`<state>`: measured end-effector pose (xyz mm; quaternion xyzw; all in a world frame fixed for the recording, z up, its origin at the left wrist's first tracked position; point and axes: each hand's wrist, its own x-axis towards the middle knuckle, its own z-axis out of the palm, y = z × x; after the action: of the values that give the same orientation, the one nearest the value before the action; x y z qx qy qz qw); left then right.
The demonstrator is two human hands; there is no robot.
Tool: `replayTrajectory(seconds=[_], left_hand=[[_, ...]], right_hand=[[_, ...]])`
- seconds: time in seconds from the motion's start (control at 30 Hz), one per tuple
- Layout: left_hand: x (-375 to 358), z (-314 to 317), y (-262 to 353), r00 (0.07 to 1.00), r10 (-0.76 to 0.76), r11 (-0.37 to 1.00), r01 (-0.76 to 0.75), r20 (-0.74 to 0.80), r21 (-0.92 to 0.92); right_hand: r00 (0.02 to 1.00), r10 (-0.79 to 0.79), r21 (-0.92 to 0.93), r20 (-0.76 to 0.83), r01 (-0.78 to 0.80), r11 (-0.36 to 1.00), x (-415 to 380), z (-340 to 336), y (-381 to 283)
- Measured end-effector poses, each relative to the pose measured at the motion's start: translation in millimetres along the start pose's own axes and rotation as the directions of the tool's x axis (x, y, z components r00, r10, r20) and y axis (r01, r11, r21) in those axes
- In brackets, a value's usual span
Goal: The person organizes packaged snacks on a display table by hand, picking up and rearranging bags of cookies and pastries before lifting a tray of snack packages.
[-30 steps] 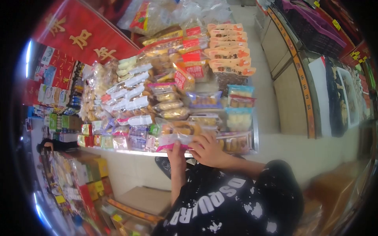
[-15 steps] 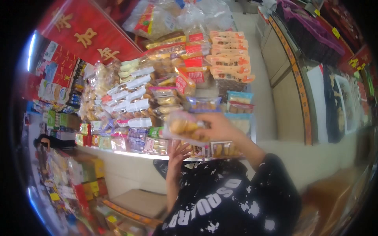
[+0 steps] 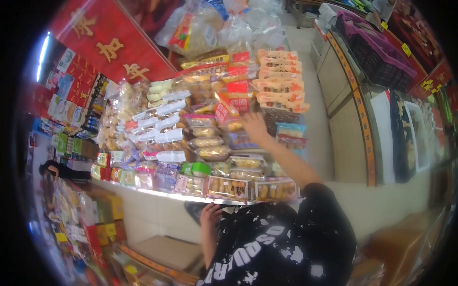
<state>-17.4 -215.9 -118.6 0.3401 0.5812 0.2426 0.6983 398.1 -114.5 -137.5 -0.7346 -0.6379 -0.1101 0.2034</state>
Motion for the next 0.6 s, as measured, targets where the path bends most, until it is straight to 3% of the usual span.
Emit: replayTrajectory(seconds=[0.07, 0.13, 0.17, 0.23, 0.3, 0.33, 0.4, 0.47, 0.53, 0.57, 0.6], left_hand=[[-1, 2, 1, 1.0, 0.023, 0.999, -0.023, 0.002, 0.031], [-1, 7, 3, 0.999, 0.047, 0.999, -0.048, 0.011, 0.021], [1, 9, 5, 0.997, 0.07, 0.995, -0.071, 0.018, 0.065], [7, 18, 16, 0.995, 0.094, 0.989, -0.097, 0.031, 0.113], [13, 43, 36, 0.943, 0.3, 0.924, -0.324, 0.14, 0.203], [20, 57, 46, 0.944, 0.297, 0.925, -0.322, 0.147, 0.202], [37, 93, 70, 0.764, 0.531, 0.643, -0.645, 0.367, 0.412], [71, 132, 85, 0.576, 0.566, 0.224, -0.796, 0.589, 0.562], [108, 169, 97, 0.485, 0.478, -0.027, -0.825, 0.732, 0.564], [122, 183, 99, 0.479, 0.477, -0.031, -0.829, 0.737, 0.558], [136, 196, 96, 0.543, 0.388, -0.098, -0.779, 0.745, 0.619]], right_hand=[[0.999, 0.031, -0.029, 0.027, -0.03, 0.999, 1, 23, 3], [0.915, 0.189, 0.127, 0.356, -0.248, 0.96, -3, 32, 8], [0.915, 0.195, 0.13, 0.352, -0.254, 0.959, -3, 28, 11], [0.877, 0.077, 0.328, 0.474, -0.257, 0.909, 0, 6, 20], [0.874, 0.046, 0.366, 0.483, -0.25, 0.896, -1, -10, 28], [0.87, 0.008, 0.405, 0.493, -0.238, 0.883, -2, -18, 32], [0.851, 0.028, 0.418, 0.524, -0.286, 0.862, -6, -27, 36], [0.828, 0.04, 0.432, 0.56, -0.333, 0.838, -14, -30, 33], [0.858, 0.063, 0.449, 0.511, -0.329, 0.831, -17, -32, 27], [0.859, 0.071, 0.447, 0.507, -0.332, 0.831, -16, -37, 24], [0.848, 0.124, 0.376, 0.515, -0.353, 0.857, -16, -43, 20]])
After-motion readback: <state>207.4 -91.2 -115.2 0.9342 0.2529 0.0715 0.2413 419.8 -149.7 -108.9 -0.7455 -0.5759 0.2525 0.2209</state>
